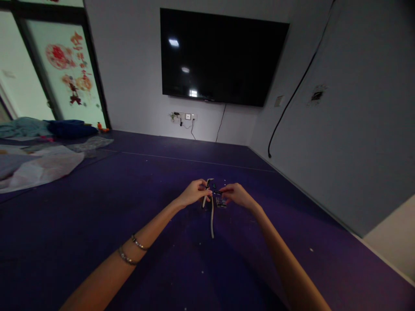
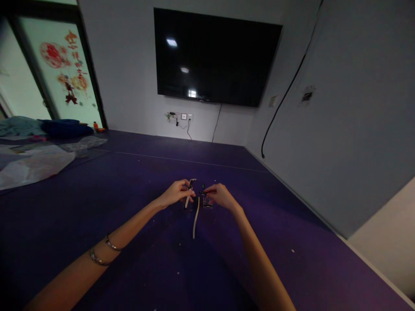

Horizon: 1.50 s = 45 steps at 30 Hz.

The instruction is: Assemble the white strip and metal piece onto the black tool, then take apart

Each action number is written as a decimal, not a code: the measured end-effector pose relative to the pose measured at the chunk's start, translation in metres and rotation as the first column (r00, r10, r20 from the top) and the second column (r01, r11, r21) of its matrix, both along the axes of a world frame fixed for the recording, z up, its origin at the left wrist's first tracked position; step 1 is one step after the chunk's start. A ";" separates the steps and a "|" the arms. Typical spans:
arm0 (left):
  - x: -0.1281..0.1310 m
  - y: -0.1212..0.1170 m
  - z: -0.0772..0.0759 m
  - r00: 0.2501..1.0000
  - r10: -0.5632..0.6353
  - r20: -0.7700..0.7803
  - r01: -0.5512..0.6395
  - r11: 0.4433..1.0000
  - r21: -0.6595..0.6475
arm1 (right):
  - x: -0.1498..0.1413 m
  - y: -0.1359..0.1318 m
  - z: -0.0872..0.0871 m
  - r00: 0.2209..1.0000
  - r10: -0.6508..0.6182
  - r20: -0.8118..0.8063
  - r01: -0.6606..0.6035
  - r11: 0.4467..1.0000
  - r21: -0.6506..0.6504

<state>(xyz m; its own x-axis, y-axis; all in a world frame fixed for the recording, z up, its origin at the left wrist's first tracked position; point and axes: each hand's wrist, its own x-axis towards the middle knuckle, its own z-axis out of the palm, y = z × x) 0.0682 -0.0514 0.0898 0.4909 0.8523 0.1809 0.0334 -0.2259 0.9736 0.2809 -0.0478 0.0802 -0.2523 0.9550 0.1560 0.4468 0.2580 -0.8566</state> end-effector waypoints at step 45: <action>0.023 -0.012 -0.037 0.960 0.267 -0.083 -0.218 0.900 0.378 | -0.024 -0.031 0.039 0.999 0.035 0.009 -0.036 0.939 0.342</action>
<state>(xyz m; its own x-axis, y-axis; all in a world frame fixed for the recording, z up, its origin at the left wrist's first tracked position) 0.0916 -0.0637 0.0530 0.3172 0.8356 0.4485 0.2523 -0.5302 0.8095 0.2568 -0.0785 0.1192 -0.2855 0.8346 0.4711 0.4341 0.5508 -0.7129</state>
